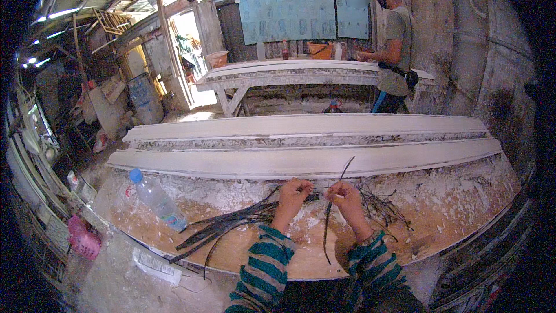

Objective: The person repeatedly peels thin strips from dark flexible material by hand, separating layers and setting them aside on the workbench. The hands work continuously on the same pile of material throughout the clip.

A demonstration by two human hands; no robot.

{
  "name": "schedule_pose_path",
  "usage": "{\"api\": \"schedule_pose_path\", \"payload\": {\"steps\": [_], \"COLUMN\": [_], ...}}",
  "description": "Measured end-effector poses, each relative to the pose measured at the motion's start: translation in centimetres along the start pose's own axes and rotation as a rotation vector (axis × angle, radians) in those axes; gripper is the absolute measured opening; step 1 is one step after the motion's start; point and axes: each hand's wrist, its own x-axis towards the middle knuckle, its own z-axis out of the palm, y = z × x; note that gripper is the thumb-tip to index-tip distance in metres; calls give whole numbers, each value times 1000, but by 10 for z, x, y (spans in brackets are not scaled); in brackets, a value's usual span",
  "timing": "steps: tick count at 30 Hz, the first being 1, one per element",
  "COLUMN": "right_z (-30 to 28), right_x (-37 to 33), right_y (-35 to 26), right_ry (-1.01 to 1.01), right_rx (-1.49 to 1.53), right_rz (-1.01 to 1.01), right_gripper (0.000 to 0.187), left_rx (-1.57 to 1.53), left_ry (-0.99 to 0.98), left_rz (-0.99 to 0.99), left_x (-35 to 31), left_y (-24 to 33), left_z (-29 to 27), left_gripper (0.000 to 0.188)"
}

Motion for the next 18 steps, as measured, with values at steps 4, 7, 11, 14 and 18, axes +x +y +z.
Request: {"api": "schedule_pose_path", "payload": {"steps": [4,7,11,14,18], "right_z": [-15,-23,-32,-36,-36], "right_x": [9,15,20,21,25], "right_y": [15,28,39,41,38], "right_ry": [274,387,455,459,438], "right_rx": [-291,-269,-424,-368,-296], "right_rz": [-176,-45,-71,-58,-177], "right_gripper": [10,14,15,16,12], "left_rx": [-123,-254,-325,-247,-365], "left_ry": [-279,-507,-581,-672,-649], "left_rz": [-100,-89,81,87,87], "left_x": [-4,-13,-25,-25,-26], "left_y": [7,21,41,45,40], "left_z": [6,9,26,33,35], "left_gripper": [14,15,17,14,13]}}
